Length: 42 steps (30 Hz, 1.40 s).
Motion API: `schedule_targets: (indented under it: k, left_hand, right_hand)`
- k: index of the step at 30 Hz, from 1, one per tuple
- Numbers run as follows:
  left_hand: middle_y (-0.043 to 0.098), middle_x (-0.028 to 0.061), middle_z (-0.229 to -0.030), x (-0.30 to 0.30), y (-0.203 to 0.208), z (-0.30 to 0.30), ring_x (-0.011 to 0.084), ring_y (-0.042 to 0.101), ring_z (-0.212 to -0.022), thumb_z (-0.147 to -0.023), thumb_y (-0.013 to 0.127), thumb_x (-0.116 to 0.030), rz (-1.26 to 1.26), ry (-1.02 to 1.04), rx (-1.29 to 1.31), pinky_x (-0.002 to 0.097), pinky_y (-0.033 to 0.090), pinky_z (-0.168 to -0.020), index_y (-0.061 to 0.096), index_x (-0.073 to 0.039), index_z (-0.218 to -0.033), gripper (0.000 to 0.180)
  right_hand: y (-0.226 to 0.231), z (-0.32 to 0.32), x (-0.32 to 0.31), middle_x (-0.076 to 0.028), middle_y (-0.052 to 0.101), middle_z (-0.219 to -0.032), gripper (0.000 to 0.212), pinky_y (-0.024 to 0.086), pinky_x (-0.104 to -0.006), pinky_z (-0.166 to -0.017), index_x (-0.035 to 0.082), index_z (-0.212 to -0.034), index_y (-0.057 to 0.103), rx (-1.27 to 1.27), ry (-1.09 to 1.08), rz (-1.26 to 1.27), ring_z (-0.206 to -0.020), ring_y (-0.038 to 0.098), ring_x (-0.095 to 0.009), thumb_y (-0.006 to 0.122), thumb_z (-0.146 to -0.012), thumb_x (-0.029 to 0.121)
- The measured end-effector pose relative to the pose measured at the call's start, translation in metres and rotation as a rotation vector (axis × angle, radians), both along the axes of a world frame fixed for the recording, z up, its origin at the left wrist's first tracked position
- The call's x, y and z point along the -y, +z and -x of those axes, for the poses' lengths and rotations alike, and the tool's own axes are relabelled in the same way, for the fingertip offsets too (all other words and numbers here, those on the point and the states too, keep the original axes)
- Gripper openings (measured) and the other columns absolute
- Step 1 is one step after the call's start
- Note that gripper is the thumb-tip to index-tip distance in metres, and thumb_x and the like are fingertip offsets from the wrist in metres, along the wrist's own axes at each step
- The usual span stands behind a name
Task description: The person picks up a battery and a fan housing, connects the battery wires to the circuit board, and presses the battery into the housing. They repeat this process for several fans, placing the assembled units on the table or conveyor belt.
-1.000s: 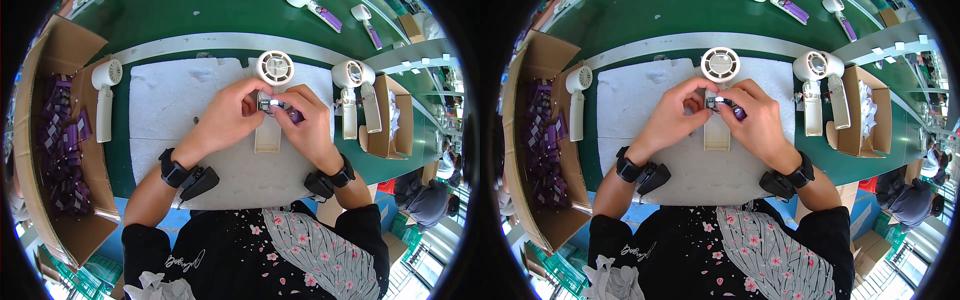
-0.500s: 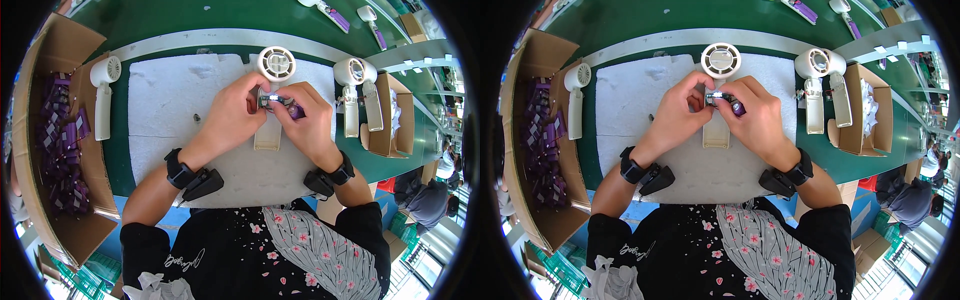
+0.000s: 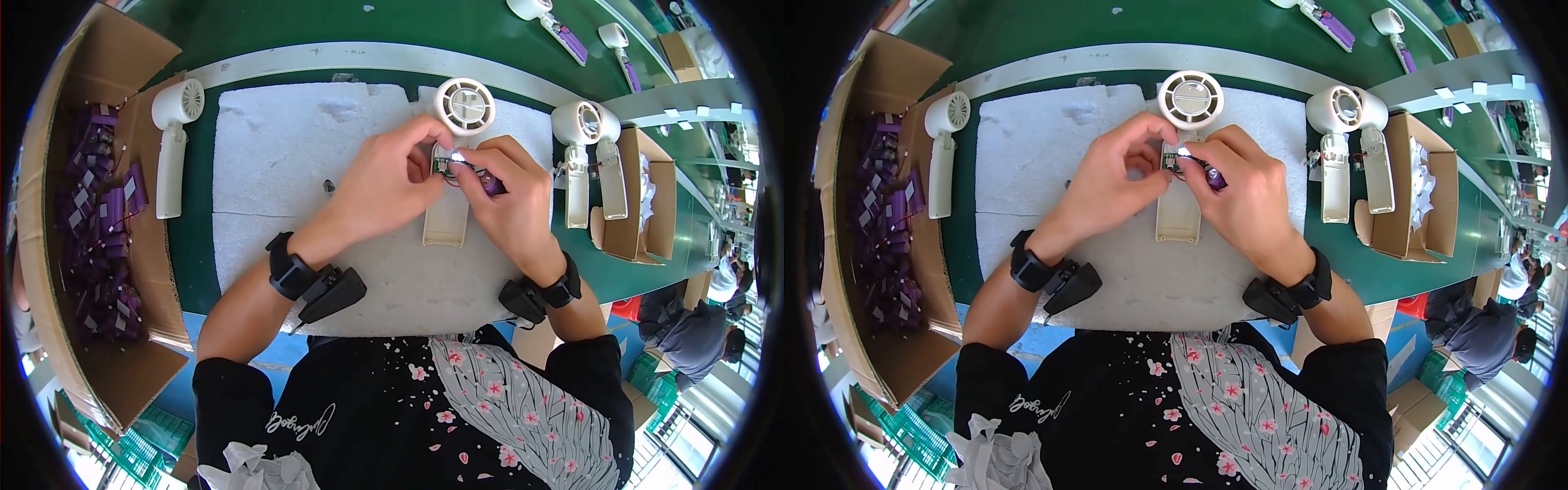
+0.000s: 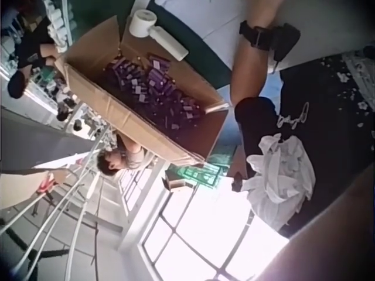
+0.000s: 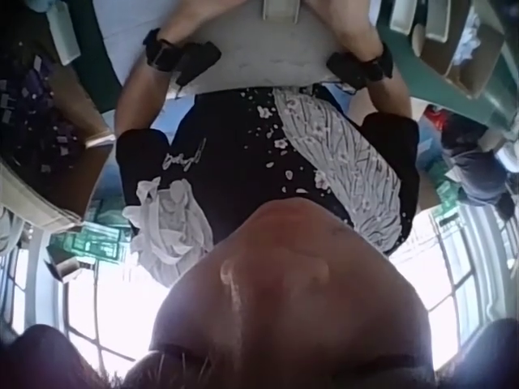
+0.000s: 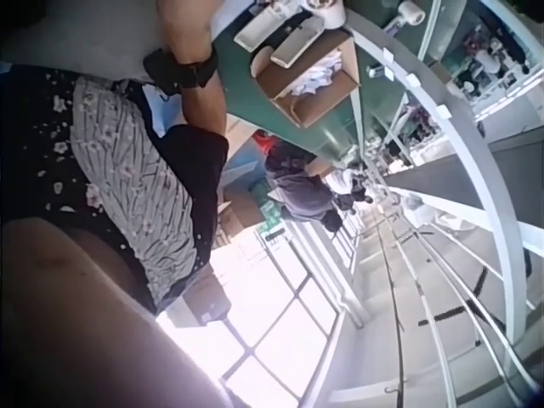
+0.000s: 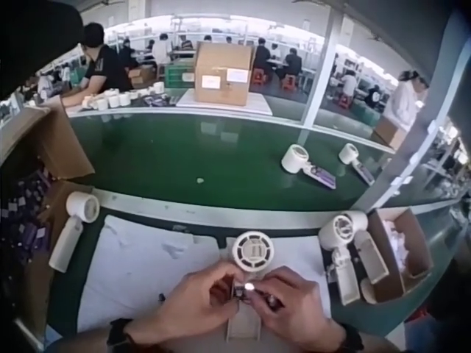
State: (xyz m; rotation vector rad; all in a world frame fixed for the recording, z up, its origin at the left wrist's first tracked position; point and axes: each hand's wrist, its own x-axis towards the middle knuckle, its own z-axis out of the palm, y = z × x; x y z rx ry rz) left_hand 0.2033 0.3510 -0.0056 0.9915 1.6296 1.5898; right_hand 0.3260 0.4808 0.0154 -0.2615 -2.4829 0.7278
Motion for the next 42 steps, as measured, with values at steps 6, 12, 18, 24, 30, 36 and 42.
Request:
schedule_targets:
  k: [6,12,18,24,30,36,42]
  left_hand:
    - [0.066,0.0099,-0.083,0.001,0.002,0.011,0.0158,0.058,-0.061,-0.079,0.060,0.000,-0.084,-0.117,-0.170,0.0283,0.049,-0.062,0.068,-0.004,-0.104,0.027]
    - [0.065,0.0075,-0.089,0.001,0.010,0.009,0.0156,0.057,-0.065,-0.078,0.060,0.000,0.056,-0.136,-0.226,0.0281,0.048,-0.063,0.071,-0.007,-0.106,0.031]
    - [0.063,0.0072,-0.089,0.002,0.014,0.007,0.0153,0.057,-0.068,-0.077,0.061,0.000,0.105,-0.141,-0.190,0.0274,0.048,-0.064,0.071,-0.008,-0.105,0.031]
    - [0.063,0.0033,-0.101,0.005,0.012,0.008,0.0087,0.056,-0.080,-0.078,0.058,0.005,0.101,-0.030,-0.107,0.0220,0.047,-0.070,0.067,-0.005,-0.108,0.033]
    - [0.063,0.0035,-0.103,0.005,0.007,0.002,0.0087,0.057,-0.080,-0.077,0.058,0.006,0.116,0.054,-0.063,0.0218,0.047,-0.070,0.068,-0.005,-0.106,0.033]
    - [0.064,0.0065,-0.090,0.000,0.001,-0.003,0.0113,0.057,-0.063,-0.073,0.060,0.006,0.017,0.181,-0.196,0.0245,0.047,-0.060,0.069,-0.005,-0.098,0.029]
    - [0.064,0.0073,-0.090,-0.003,0.005,-0.002,0.0125,0.057,-0.063,-0.072,0.060,0.006,0.007,0.144,-0.236,0.0248,0.047,-0.060,0.069,-0.005,-0.098,0.030]
  right_hand:
    - [0.008,0.001,-0.008,-0.006,0.063,-0.080,0.015,0.045,-0.0228,-0.053,0.001,-0.088,0.066,0.097,-0.029,0.139,-0.058,0.055,-0.011,0.075,-0.076,0.003]
    - [0.011,-0.001,-0.019,-0.002,0.058,-0.079,0.025,0.042,-0.0211,-0.056,0.003,-0.095,0.059,0.375,0.046,0.441,-0.061,0.048,-0.006,0.074,-0.076,0.005]
    - [0.029,-0.012,-0.040,-0.003,0.058,-0.088,0.039,0.043,-0.0217,-0.061,0.005,-0.114,0.053,0.598,0.268,0.667,-0.074,0.051,-0.007,0.070,-0.079,0.006]
    - [0.029,-0.014,-0.047,-0.006,0.060,-0.095,0.045,0.049,-0.0243,-0.063,0.004,-0.126,0.051,0.493,0.332,1.075,-0.077,0.059,-0.013,0.064,-0.082,0.003]
    - [0.040,-0.013,-0.052,-0.007,0.064,-0.100,0.033,0.052,-0.0266,-0.059,0.003,-0.115,0.060,0.611,0.018,0.709,-0.068,0.063,-0.014,0.066,-0.082,0.003]
    - [0.034,-0.021,-0.046,-0.011,0.068,-0.098,0.013,0.053,-0.0294,-0.059,-0.001,-0.090,0.069,0.332,0.129,-0.043,-0.068,0.066,-0.019,0.071,-0.078,0.004]
    - [0.030,-0.020,-0.041,-0.015,0.069,-0.096,0.007,0.054,-0.0338,-0.064,-0.003,-0.079,0.067,0.226,0.160,-0.163,-0.071,0.065,-0.026,0.071,-0.074,0.001]
